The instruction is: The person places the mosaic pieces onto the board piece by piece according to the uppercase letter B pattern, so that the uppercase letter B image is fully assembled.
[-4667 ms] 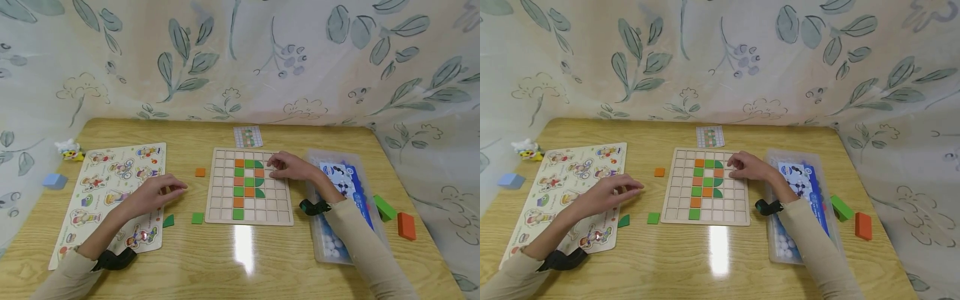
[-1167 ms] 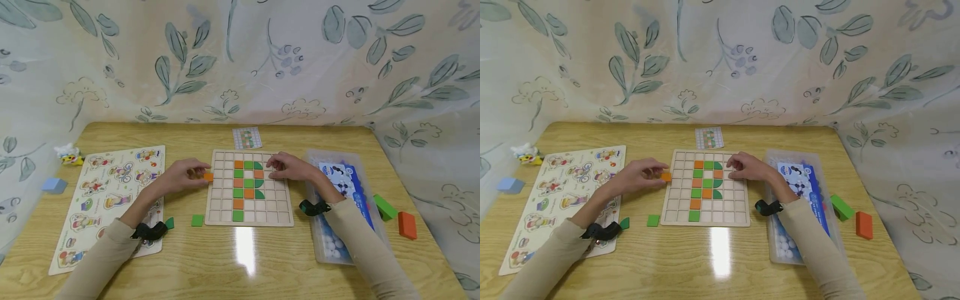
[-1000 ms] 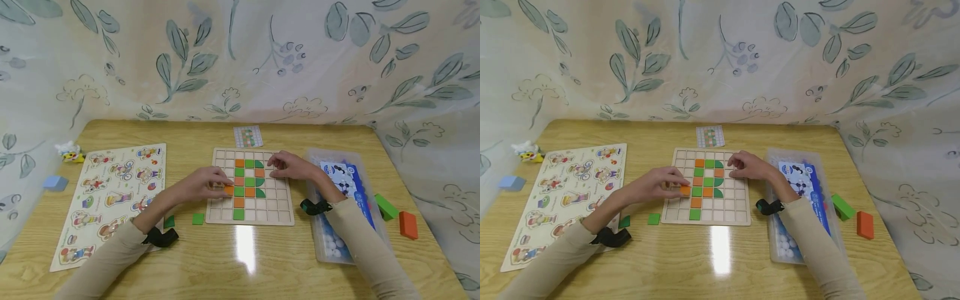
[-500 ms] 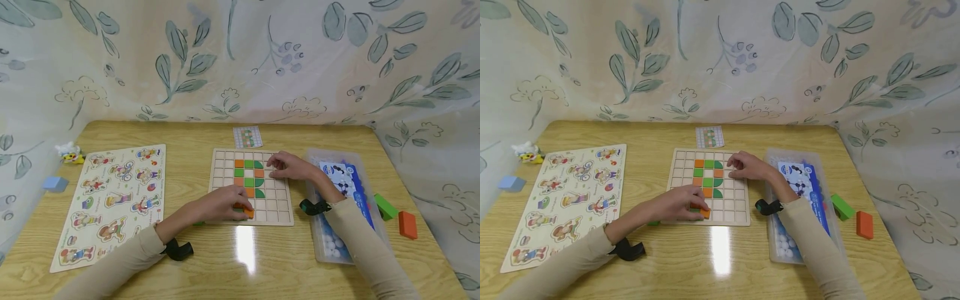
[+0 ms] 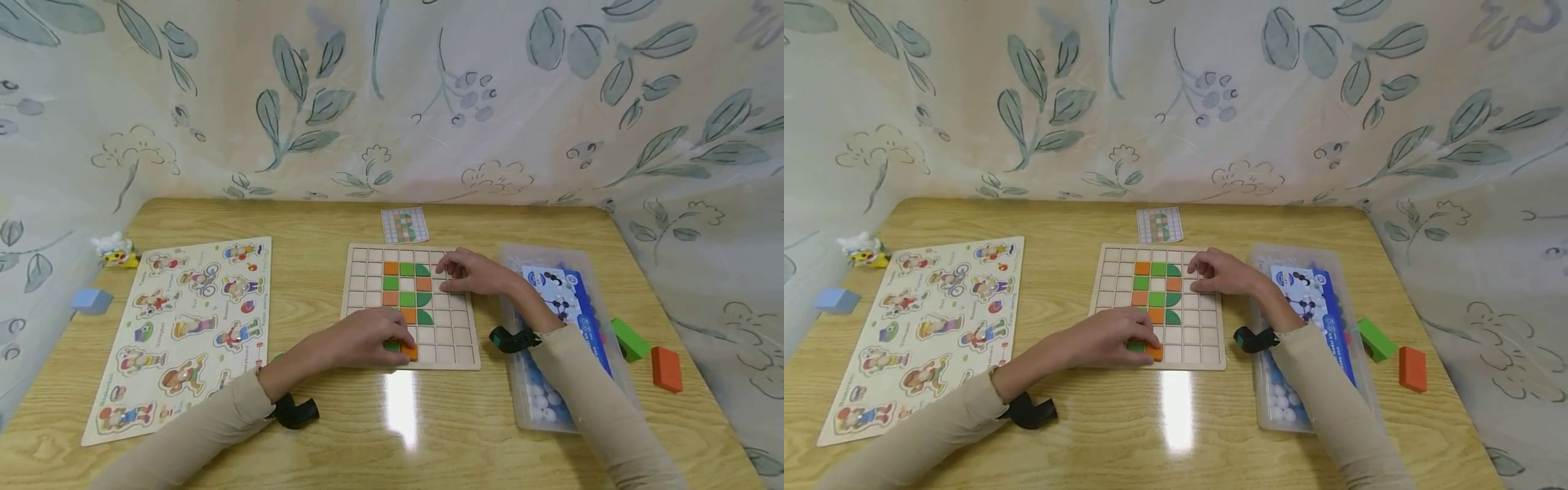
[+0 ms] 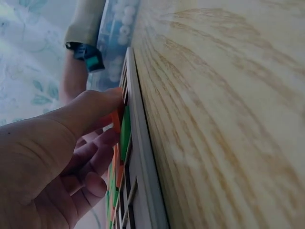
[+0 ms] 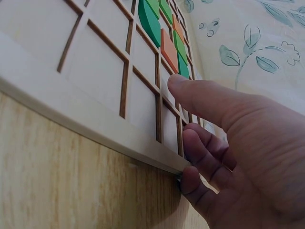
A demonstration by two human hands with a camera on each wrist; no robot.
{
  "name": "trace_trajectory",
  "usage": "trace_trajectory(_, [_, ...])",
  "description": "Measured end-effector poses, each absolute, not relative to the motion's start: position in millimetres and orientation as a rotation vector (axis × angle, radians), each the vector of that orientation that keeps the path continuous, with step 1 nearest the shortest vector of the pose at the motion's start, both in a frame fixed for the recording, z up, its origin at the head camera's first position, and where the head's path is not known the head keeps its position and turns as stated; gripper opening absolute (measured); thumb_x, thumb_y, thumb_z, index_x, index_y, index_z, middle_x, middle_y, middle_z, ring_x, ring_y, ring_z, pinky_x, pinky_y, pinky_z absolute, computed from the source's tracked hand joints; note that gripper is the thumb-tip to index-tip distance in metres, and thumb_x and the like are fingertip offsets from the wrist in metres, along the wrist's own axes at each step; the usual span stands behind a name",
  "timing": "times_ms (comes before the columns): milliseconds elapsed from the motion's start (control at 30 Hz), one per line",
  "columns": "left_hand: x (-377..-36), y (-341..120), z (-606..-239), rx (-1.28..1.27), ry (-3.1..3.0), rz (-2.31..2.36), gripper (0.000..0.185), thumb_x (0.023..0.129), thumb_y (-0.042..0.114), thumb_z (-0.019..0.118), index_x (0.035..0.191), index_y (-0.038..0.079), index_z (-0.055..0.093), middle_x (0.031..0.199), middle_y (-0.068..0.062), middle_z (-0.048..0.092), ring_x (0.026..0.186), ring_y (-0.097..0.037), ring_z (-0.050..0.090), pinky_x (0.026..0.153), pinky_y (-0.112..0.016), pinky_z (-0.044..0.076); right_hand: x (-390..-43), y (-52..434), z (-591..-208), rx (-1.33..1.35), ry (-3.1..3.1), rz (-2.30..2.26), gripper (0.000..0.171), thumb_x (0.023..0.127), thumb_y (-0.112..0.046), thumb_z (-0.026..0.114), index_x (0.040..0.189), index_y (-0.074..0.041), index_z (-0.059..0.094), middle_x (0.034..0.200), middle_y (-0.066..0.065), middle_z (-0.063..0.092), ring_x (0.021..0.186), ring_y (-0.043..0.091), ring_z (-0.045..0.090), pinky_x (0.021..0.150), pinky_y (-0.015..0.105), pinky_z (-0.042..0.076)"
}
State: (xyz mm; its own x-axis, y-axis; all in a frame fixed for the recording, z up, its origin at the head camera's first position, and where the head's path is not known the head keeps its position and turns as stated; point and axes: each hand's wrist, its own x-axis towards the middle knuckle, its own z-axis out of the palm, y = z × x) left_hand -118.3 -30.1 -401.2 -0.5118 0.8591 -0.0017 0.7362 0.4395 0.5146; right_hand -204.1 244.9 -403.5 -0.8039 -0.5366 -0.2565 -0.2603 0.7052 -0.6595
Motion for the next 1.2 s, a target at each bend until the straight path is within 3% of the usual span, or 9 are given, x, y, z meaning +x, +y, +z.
trace_trajectory(333, [-117, -27, -399, 1.333, 2.458, 0.629, 0.02, 0.088, 0.035, 0.07, 0.103, 0.023, 0.076, 0.099, 0.01, 0.065, 0.091, -0.004, 0.055, 0.078, -0.022, 0.048, -203, 245, -405, -0.618, 2.484, -0.885, 0.027, 0.09, -0.022, 0.07, 0.113, -0.011, 0.062, 0.101, 0.008, 0.052, 0.091, 0.021, 0.046, 0.081, 0.034, 0.041])
trace_trajectory(467, [-117, -27, -395, 1.346, 2.47, 0.552, 0.019, 0.089, 0.032, 0.069, 0.104, 0.025, 0.076, 0.098, 0.009, 0.063, 0.089, -0.005, 0.053, 0.07, -0.021, 0.046, -204, 247, -406, -0.685, 2.491, -0.902, 0.026, 0.091, -0.023, 0.068, 0.112, -0.009, 0.062, 0.099, 0.008, 0.051, 0.088, 0.02, 0.046, 0.078, 0.031, 0.041])
trace_trajectory(567, [-117, -30, -392, 1.408, 2.47, 0.49, 0.021, 0.089, 0.031, 0.068, 0.108, 0.026, 0.075, 0.1, 0.008, 0.06, 0.088, -0.006, 0.051, 0.064, -0.02, 0.042, -204, 247, -406, -0.695, 2.487, -0.907, 0.026, 0.091, -0.022, 0.068, 0.112, -0.008, 0.062, 0.099, 0.008, 0.051, 0.088, 0.02, 0.045, 0.077, 0.031, 0.041])
trace_trajectory(667, [-118, -38, -392, 1.459, 2.463, 0.517, 0.026, 0.09, 0.032, 0.067, 0.115, 0.024, 0.072, 0.107, 0.006, 0.059, 0.09, -0.007, 0.052, 0.067, -0.019, 0.044, -205, 247, -405, -0.67, 2.478, -0.894, 0.027, 0.091, -0.022, 0.069, 0.114, -0.009, 0.062, 0.102, 0.009, 0.052, 0.09, 0.02, 0.046, 0.08, 0.033, 0.042])
trace_trajectory(867, [-123, -92, -392, 1.287, 2.554, 0.764, 0.032, 0.093, 0.028, 0.065, 0.123, 0.016, 0.067, 0.117, 0.004, 0.061, 0.099, -0.009, 0.058, 0.08, -0.027, 0.051, -204, 242, -405, -0.646, 2.465, -0.869, 0.027, 0.091, -0.022, 0.068, 0.114, -0.009, 0.062, 0.103, 0.009, 0.051, 0.09, 0.02, 0.045, 0.08, 0.033, 0.042])
trace_trajectory(1033, [-120, -153, -400, 1.067, 2.6, 0.941, 0.03, 0.094, 0.024, 0.064, 0.122, 0.013, 0.067, 0.115, 0.002, 0.066, 0.097, -0.01, 0.06, 0.079, -0.031, 0.05, -204, 242, -404, -0.625, 2.469, -0.855, 0.027, 0.091, -0.022, 0.069, 0.114, -0.01, 0.062, 0.104, 0.009, 0.051, 0.092, 0.021, 0.046, 0.082, 0.035, 0.042])
trace_trajectory(1200, [-108, -190, -413, 0.966, 2.624, 1.041, 0.027, 0.093, 0.02, 0.066, 0.119, 0.013, 0.068, 0.11, 0.005, 0.067, 0.095, -0.006, 0.06, 0.077, -0.026, 0.05, -204, 243, -403, -0.61, 2.483, -0.837, 0.027, 0.091, -0.023, 0.069, 0.114, -0.011, 0.062, 0.105, 0.008, 0.052, 0.093, 0.02, 0.047, 0.082, 0.035, 0.043])
